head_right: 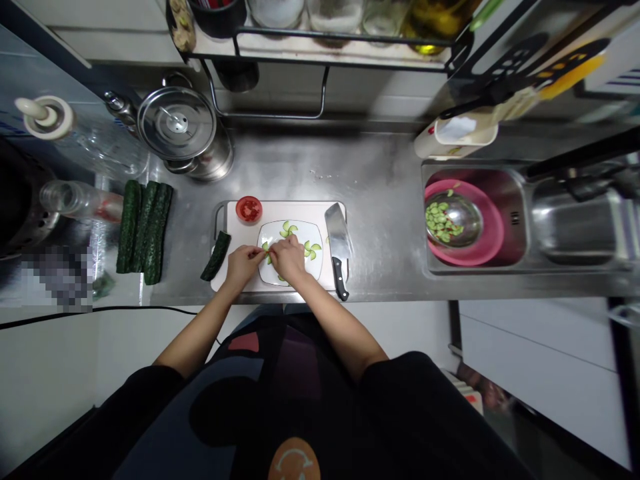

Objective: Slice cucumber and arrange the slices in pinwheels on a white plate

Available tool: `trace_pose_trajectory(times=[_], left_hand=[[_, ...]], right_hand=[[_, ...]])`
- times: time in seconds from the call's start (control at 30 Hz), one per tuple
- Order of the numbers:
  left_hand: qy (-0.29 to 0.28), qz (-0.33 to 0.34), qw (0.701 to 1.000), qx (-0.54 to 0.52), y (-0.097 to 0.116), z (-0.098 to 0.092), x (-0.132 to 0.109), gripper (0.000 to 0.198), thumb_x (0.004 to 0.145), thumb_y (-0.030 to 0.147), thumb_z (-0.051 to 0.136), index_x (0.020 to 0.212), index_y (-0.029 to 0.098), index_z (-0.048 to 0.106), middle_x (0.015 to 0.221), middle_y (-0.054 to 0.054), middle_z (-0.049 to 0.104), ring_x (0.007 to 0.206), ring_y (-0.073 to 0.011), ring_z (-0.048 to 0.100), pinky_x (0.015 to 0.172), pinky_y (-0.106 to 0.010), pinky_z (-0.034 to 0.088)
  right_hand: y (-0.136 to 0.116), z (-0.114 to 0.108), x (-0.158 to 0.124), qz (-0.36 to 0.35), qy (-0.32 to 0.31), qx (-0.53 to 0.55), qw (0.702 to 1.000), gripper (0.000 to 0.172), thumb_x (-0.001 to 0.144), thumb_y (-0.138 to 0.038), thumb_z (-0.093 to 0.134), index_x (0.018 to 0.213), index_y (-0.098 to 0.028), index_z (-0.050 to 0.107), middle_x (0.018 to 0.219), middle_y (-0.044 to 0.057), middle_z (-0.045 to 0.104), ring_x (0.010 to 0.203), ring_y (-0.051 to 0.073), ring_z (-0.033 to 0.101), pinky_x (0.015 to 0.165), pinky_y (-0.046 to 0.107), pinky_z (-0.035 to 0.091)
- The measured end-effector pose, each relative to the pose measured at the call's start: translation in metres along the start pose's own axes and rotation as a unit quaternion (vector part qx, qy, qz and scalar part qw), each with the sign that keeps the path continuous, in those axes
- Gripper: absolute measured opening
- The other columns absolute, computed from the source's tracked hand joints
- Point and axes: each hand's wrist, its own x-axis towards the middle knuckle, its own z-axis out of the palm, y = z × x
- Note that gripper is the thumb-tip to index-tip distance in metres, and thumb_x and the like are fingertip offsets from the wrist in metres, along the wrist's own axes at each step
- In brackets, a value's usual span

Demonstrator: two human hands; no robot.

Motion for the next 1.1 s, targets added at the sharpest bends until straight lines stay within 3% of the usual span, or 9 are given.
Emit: trace_pose_trajectory(times=[0.9,1.1], left_hand=[[0.006,0.002,1.000,0.011,0.002,-0.004,0.001,0.012,0.076,0.020,0.063,0.078,0.020,0.074,0.083,-0.005,0.072,0.080,-0.0195,0.064,0.079,-0.030,0.048],[0.022,-0.008,1.000,0.003,0.006,-0.015,0.003,0.013,0.078,0.021,0.062,0.081,0.020,0.075,0.087,-0.005,0.073,0.079,-0.0188,0.064,0.079,-0.029,0.048]], right_hand=[[-0.002,-0.005,0.001,-0.001,-0.011,-0.017,1.000,0.017,0.089,-0.024,0.055,0.091,-0.022,0.072,0.094,0.009,0.070,0.100,0.028,0.045,0.070,0.035,0.032],[-0.001,-0.009,-0.002,0.008,-0.016,-0.004,1.000,0.018,0.087,-0.025,0.057,0.097,-0.023,0.072,0.098,0.009,0.070,0.103,0.029,0.043,0.073,0.036,0.034]])
